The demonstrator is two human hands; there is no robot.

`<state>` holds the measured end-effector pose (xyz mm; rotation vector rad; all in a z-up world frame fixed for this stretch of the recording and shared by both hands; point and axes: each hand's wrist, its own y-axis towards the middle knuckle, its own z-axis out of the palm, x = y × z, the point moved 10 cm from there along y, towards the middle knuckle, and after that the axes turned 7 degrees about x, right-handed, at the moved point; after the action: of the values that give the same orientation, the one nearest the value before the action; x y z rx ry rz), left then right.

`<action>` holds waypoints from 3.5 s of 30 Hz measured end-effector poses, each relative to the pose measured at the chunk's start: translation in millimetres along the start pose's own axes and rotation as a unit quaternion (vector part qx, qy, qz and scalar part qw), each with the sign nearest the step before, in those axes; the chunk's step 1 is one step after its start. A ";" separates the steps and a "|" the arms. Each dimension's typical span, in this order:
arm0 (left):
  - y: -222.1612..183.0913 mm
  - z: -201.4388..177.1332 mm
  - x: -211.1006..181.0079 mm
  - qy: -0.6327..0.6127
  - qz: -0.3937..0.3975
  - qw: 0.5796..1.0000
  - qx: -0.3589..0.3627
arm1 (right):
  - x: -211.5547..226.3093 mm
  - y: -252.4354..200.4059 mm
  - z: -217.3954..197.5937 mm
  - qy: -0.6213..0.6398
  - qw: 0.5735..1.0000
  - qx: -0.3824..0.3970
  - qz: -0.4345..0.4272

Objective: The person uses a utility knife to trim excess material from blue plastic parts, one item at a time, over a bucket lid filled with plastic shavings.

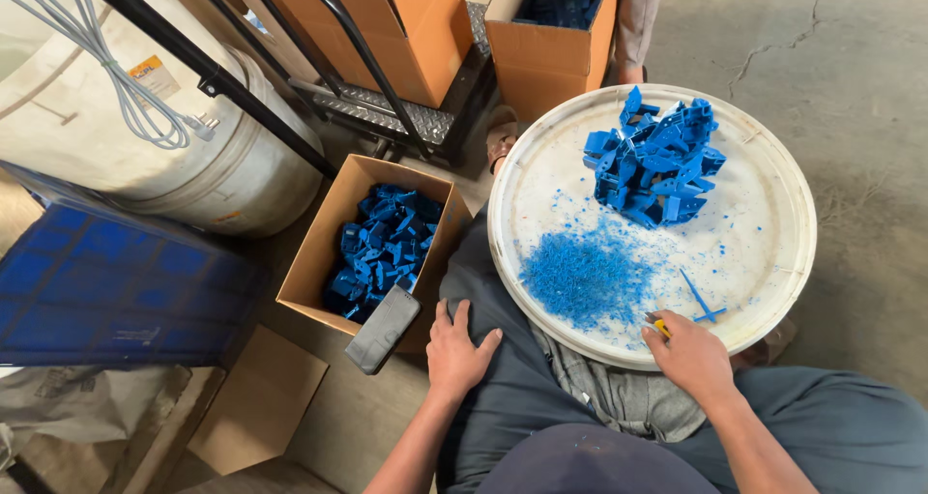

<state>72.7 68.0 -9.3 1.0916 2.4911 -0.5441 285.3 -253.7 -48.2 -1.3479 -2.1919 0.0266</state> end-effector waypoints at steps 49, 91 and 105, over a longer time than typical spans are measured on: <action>98.1 82.3 -202.6 -0.614 0.022 0.756 0.227 | 6.0 -0.8 -20.3 0.134 0.989 0.001 -0.069; 131.7 118.8 -215.3 -0.560 0.054 0.802 0.200 | 89.8 43.4 -120.3 -0.066 0.979 -0.121 -0.148; 113.1 110.5 -226.5 -0.453 0.285 0.817 0.213 | 62.0 12.6 -113.0 0.317 0.938 -0.067 -0.125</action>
<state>320.6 -53.2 -19.7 1.2438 1.1670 -1.1241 327.7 -226.2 71.1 -0.9504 -1.8015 -0.5822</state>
